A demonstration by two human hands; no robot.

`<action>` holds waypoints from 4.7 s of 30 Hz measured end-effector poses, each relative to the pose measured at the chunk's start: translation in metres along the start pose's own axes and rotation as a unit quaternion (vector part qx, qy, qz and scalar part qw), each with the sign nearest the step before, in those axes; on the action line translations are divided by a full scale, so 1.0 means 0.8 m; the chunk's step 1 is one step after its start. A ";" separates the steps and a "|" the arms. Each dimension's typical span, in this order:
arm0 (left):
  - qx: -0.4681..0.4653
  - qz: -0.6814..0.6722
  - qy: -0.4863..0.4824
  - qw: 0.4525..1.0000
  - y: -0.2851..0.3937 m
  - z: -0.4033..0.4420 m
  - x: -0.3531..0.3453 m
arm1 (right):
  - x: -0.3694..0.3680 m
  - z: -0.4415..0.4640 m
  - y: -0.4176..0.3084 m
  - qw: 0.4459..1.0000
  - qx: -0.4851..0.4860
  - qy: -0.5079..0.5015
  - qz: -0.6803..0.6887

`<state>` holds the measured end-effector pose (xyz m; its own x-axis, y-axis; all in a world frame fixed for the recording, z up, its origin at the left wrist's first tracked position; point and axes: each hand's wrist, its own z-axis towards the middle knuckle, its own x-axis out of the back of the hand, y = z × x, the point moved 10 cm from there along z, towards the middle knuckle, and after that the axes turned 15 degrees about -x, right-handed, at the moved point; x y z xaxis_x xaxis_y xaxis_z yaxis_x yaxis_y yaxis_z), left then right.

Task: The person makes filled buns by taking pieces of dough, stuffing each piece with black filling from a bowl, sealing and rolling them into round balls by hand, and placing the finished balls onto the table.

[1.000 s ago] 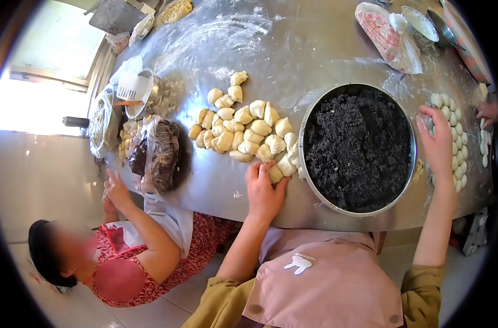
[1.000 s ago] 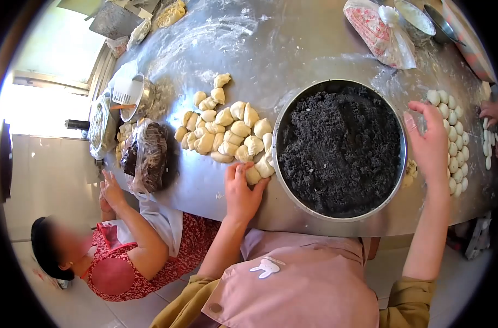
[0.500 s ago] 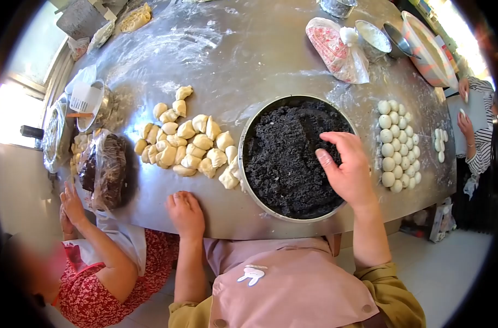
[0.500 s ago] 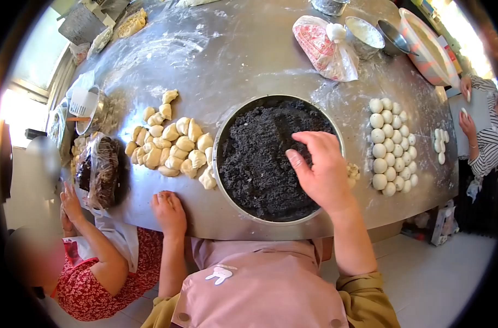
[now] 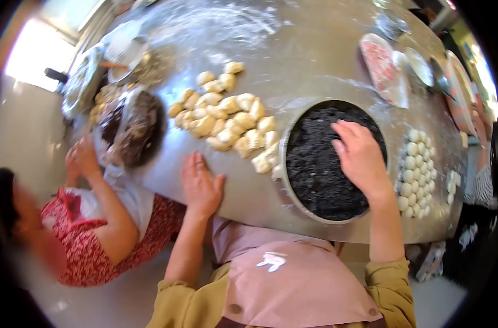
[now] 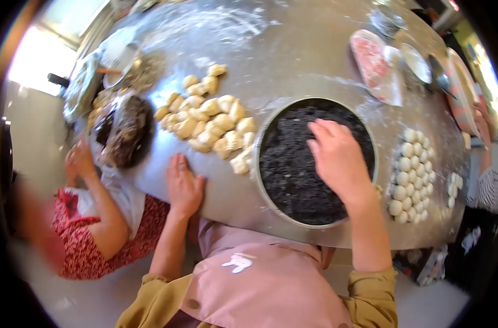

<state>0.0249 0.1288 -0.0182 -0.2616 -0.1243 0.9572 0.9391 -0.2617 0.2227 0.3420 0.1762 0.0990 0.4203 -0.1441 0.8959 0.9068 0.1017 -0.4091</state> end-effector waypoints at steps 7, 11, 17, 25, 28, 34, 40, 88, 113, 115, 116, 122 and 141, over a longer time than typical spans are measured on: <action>-0.010 -0.160 -0.030 0.987 -0.008 -0.029 0.014 | -0.001 -0.005 0.004 0.998 -0.054 -0.036 0.024; 0.111 -0.235 0.001 0.966 -0.031 -0.043 0.037 | 0.000 -0.007 0.007 0.997 -0.060 -0.039 0.016; 0.247 -0.796 0.169 0.525 -0.007 -0.027 0.029 | 0.010 -0.021 0.010 0.995 -0.061 -0.073 0.033; 0.222 -0.871 -0.116 0.422 0.238 0.060 0.018 | 0.032 -0.039 0.053 0.918 -0.241 -0.181 0.260; 0.263 -0.881 -0.137 0.369 0.297 0.070 -0.025 | 0.042 -0.050 0.044 0.884 -0.238 -0.139 0.376; 0.290 -0.907 -0.120 0.279 0.339 0.078 -0.048 | 0.055 -0.053 0.000 0.973 -0.108 0.012 0.204; 0.276 -0.911 -0.102 0.290 0.318 0.083 -0.039 | 0.049 -0.053 0.002 0.928 -0.186 -0.026 0.321; 0.117 -0.888 -0.182 0.405 0.351 0.080 -0.030 | 0.066 -0.092 -0.008 0.933 -0.064 0.293 0.199; -0.059 -0.765 0.004 0.641 0.323 0.122 0.051 | 0.043 -0.074 0.010 0.894 -0.179 0.098 0.399; -0.103 -0.801 -0.009 0.590 0.341 0.116 0.056 | 0.037 -0.071 -0.010 0.934 -0.073 0.091 0.337; -0.117 -0.790 -0.024 0.601 0.345 0.115 0.050 | 0.036 -0.073 -0.022 0.948 -0.020 0.088 0.304; -0.082 -0.804 -0.062 0.586 0.356 0.094 0.023 | 0.051 -0.038 0.010 0.903 -0.104 0.091 0.407; -0.058 -0.829 0.084 0.549 0.298 0.132 0.063 | 0.005 -0.077 -0.002 0.819 -0.223 -0.018 0.529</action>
<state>0.2589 0.1612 0.1025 -0.7620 0.2927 -0.5776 -0.6402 -0.2067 0.7399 0.3446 0.1150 0.0927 0.9842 -0.1772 0.0005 -0.0391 -0.2197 -0.9748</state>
